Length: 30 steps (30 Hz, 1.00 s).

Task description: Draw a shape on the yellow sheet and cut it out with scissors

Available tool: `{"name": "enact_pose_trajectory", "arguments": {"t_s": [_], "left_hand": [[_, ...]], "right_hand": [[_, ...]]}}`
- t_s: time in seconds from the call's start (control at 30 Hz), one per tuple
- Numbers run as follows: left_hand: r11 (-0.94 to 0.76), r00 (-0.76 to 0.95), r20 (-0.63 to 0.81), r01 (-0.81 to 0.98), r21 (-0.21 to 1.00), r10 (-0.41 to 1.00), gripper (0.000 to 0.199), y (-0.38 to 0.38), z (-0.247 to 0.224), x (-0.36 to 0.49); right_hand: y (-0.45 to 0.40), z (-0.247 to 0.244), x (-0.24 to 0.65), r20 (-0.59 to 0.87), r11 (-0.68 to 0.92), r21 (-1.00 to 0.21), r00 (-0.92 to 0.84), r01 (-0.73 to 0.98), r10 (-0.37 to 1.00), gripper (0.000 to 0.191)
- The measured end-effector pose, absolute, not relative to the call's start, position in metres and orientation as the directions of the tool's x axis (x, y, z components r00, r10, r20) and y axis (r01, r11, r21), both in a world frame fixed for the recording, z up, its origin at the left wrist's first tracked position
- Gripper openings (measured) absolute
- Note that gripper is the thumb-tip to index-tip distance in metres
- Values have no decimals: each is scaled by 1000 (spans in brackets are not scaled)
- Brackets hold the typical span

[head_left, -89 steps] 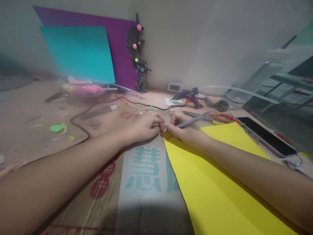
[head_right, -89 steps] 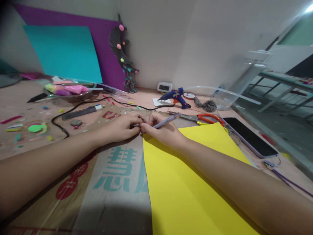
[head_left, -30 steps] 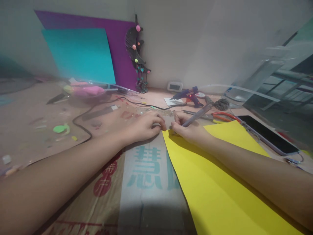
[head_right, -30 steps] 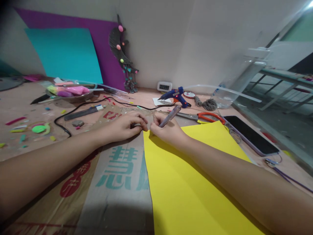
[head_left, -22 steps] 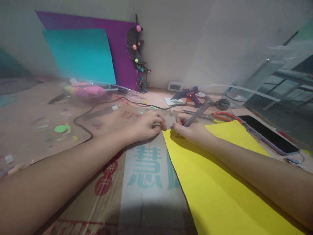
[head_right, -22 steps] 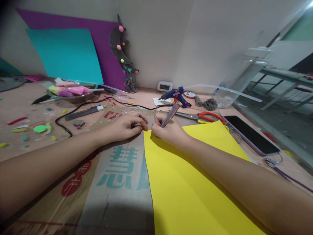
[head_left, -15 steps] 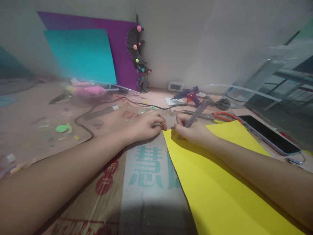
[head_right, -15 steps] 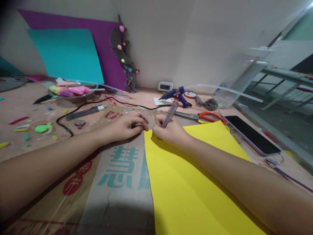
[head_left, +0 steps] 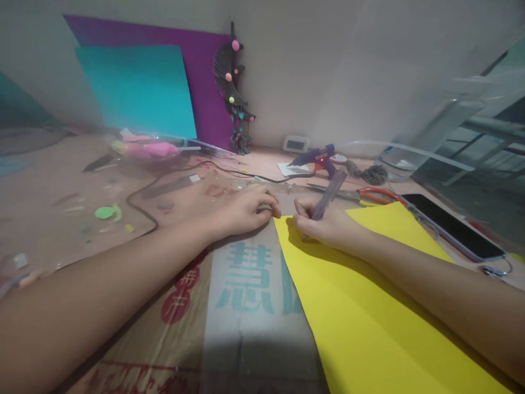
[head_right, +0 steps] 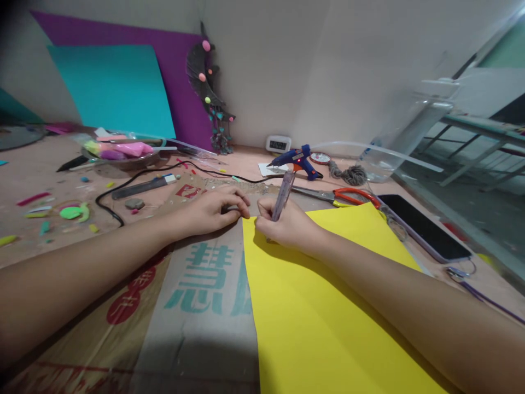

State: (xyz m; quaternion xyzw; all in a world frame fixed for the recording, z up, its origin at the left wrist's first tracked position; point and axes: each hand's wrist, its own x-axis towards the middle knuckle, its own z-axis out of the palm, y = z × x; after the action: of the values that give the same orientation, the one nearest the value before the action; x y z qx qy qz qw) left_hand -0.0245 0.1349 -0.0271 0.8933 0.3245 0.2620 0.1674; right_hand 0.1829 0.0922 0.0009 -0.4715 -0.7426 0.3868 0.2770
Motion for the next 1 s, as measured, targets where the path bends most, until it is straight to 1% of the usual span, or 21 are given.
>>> {"name": "enact_pose_trajectory", "arguments": {"t_s": [0.3,0.53,0.73,1.0], "left_hand": [[-733,650,359,501,459,670,25,135,-26,-23],[-732,652,355,502,461,670,26,136,-27,-24],[-726,648,348,514,457,677,26,135,-26,-24],[-740,648,373,499,451,664,26,135,-27,-24]], "right_hand": [[83,6,181,6,261,-819,-448,511,894,26],[79,5,178,56,342,-773,-480,534,875,26],[75,3,176,63,367,-781,-521,506,851,28],[68,2,173,91,409,-784,-565,467,820,29]]}}
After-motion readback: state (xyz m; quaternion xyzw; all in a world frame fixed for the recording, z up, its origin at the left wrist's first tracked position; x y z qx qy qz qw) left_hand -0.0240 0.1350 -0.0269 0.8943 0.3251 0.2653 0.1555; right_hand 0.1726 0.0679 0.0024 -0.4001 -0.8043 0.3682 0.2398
